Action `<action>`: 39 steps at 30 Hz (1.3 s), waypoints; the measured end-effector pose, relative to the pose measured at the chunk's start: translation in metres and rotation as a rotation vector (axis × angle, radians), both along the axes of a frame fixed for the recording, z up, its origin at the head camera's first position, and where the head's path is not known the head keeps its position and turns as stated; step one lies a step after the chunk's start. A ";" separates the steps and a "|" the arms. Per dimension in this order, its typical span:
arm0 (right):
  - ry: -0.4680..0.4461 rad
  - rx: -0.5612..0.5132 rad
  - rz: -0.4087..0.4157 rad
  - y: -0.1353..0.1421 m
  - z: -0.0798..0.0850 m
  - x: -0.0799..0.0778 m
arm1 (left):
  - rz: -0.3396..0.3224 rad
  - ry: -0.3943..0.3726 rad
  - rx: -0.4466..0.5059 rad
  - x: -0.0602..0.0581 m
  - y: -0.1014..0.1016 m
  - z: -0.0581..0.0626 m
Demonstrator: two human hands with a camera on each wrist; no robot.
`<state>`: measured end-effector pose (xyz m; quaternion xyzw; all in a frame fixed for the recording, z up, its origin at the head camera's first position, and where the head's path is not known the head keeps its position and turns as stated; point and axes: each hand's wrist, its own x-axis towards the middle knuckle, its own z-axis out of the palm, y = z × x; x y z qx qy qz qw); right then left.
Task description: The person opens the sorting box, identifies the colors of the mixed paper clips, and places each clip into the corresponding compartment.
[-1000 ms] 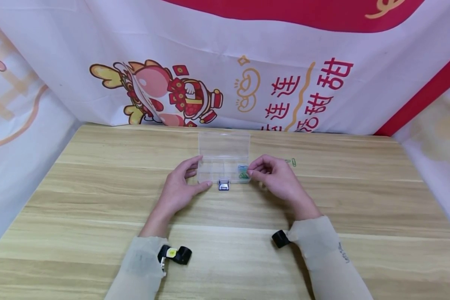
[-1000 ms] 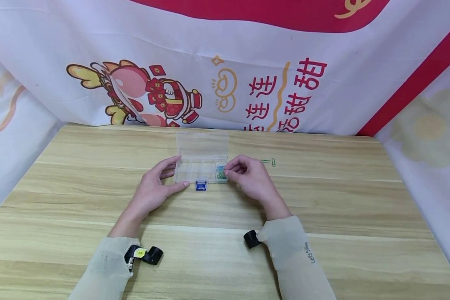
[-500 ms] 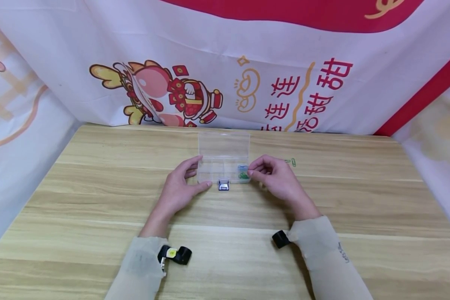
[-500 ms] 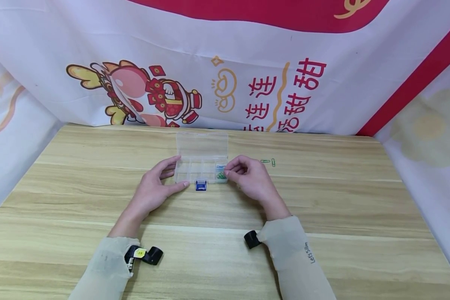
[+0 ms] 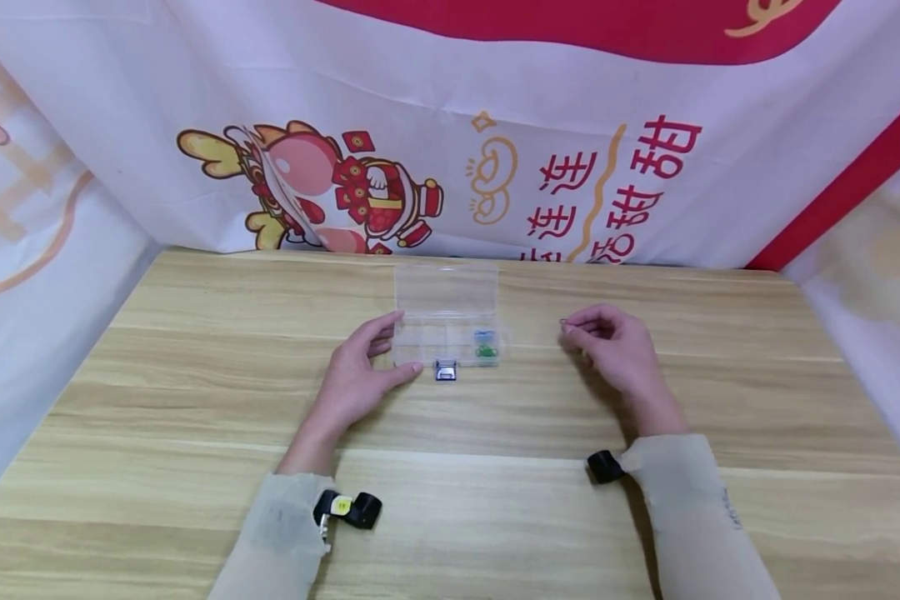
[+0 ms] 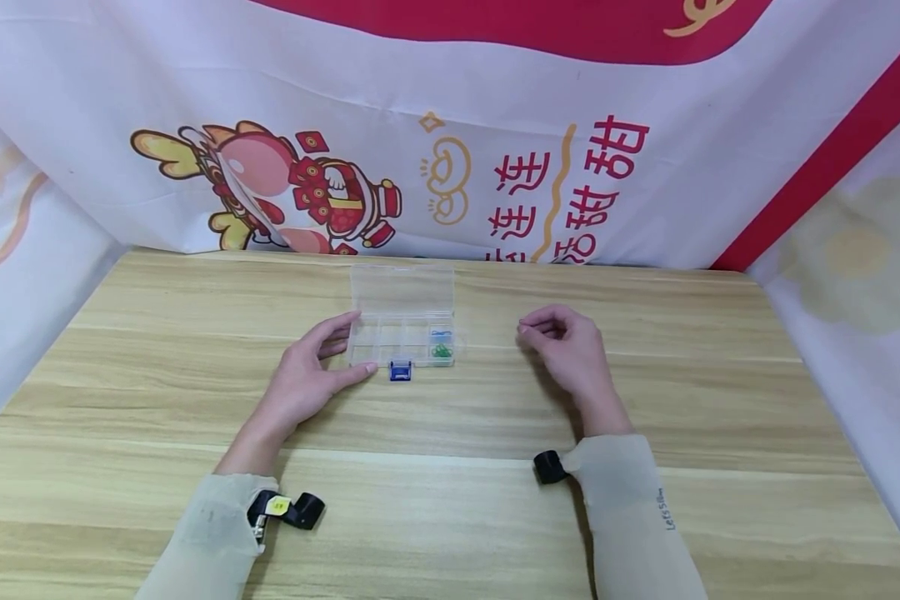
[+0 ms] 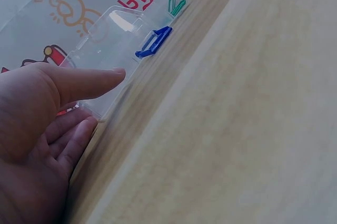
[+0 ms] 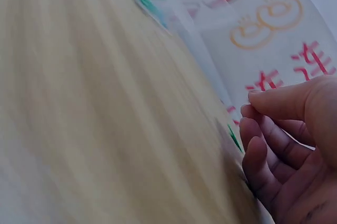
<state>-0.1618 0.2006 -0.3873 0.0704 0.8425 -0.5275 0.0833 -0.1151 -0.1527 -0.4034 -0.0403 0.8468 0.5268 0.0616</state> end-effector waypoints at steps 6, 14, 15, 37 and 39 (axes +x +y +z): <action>-0.003 0.017 -0.131 0.023 -0.002 -0.003 | -0.001 0.002 0.000 -0.001 0.000 0.000; 0.048 0.248 -0.164 0.023 -0.006 -0.003 | -0.006 0.026 -0.011 -0.003 0.002 -0.001; 0.057 0.276 -0.155 0.022 -0.006 -0.004 | -0.006 0.025 -0.012 -0.003 0.002 0.000; 0.069 0.430 -0.110 0.009 -0.001 -0.008 | 0.005 0.016 -0.003 -0.001 0.000 0.000; 0.077 0.428 -0.116 0.008 -0.001 -0.008 | 0.003 0.014 -0.001 -0.001 0.000 0.000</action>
